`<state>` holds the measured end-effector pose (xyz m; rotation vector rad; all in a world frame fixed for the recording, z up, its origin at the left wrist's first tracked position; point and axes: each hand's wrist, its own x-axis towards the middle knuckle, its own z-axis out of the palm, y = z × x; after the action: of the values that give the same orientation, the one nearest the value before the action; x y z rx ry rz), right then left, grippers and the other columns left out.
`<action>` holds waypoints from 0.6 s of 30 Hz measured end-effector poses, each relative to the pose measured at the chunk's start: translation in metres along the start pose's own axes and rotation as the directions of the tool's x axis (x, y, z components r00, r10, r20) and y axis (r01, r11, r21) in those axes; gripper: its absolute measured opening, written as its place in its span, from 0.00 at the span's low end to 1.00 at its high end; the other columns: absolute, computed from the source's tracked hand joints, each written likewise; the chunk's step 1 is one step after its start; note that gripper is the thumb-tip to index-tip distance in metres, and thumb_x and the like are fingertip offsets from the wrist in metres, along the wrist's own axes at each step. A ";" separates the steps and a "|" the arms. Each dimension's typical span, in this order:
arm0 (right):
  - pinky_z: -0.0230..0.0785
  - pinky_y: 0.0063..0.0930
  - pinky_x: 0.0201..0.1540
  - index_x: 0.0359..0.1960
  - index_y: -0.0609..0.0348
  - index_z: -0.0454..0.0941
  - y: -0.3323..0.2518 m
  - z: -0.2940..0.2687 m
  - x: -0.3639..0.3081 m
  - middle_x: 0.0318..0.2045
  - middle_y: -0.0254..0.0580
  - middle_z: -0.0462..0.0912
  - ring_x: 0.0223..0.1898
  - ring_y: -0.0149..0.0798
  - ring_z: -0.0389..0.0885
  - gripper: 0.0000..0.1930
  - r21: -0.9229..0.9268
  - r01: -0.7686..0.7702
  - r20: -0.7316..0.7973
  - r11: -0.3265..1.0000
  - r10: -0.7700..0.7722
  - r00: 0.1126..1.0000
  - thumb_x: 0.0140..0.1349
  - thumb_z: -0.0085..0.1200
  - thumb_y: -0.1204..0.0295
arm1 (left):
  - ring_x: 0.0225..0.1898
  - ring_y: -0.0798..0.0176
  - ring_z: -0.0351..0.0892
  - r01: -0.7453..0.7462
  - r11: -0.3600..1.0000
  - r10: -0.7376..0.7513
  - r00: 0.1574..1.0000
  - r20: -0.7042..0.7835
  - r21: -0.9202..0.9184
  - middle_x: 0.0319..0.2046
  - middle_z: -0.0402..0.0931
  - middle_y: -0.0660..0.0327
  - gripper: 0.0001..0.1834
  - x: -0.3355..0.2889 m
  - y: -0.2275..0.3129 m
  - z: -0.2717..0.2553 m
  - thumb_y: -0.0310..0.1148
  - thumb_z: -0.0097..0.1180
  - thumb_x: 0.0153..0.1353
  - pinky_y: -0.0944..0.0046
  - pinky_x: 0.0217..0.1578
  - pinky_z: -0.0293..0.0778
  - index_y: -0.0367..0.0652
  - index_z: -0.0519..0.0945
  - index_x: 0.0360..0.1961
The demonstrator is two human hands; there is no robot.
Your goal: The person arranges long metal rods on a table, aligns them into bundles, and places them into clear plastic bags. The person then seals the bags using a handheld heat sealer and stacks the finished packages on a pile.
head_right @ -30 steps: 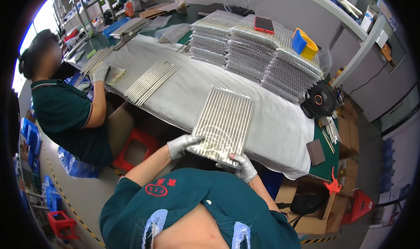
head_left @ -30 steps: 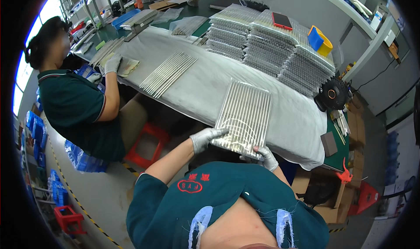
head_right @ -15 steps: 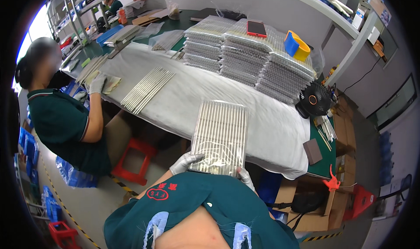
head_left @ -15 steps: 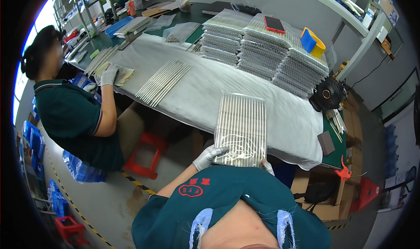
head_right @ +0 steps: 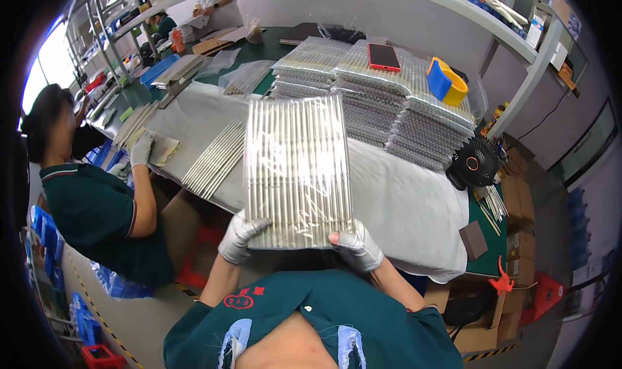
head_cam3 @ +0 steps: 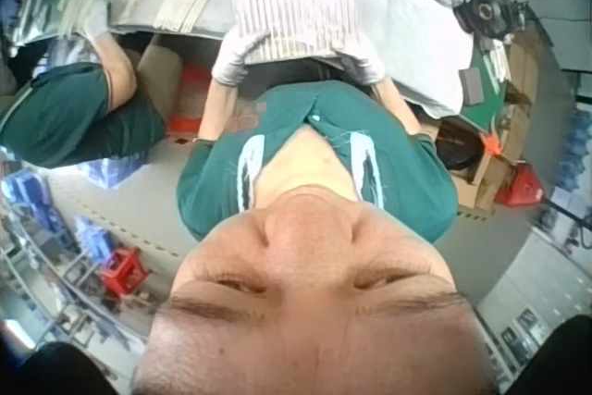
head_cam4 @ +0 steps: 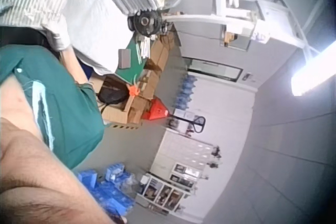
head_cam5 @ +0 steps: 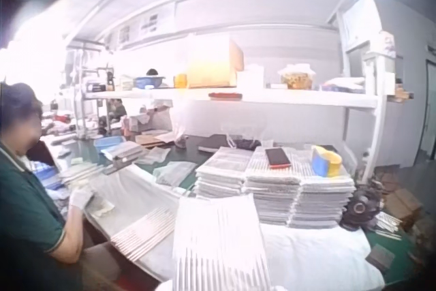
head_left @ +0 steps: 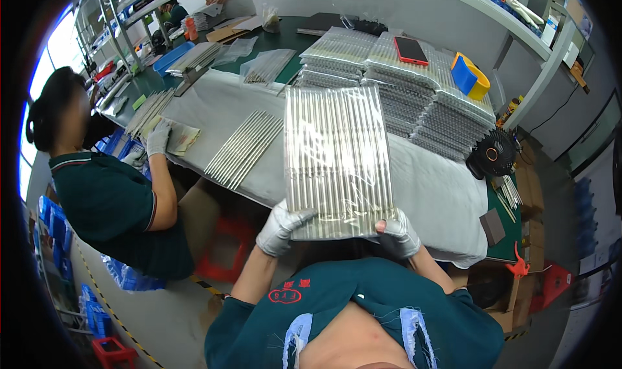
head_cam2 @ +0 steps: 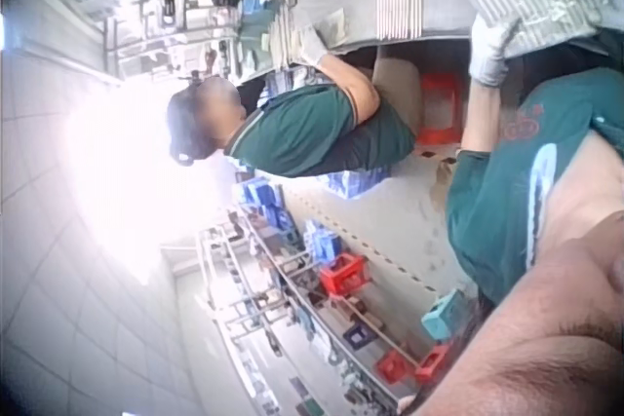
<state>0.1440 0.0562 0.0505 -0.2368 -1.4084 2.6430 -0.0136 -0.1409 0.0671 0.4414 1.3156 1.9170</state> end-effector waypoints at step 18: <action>0.62 0.52 0.60 0.51 0.66 0.65 -0.113 -0.011 0.409 0.52 0.54 0.70 0.54 0.51 0.70 0.19 0.633 0.568 -0.238 0.526 -0.566 0.790 0.58 0.49 0.71 | 0.42 0.55 0.81 0.089 0.981 -0.057 0.982 0.183 -0.171 0.42 0.79 0.51 0.16 0.430 0.177 -0.048 0.35 0.52 0.61 0.53 0.46 0.79 0.35 0.77 0.46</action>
<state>-0.2481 0.2071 0.1080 0.2734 -0.2960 2.3409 -0.3951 0.1160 0.1518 0.4552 1.0223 1.8687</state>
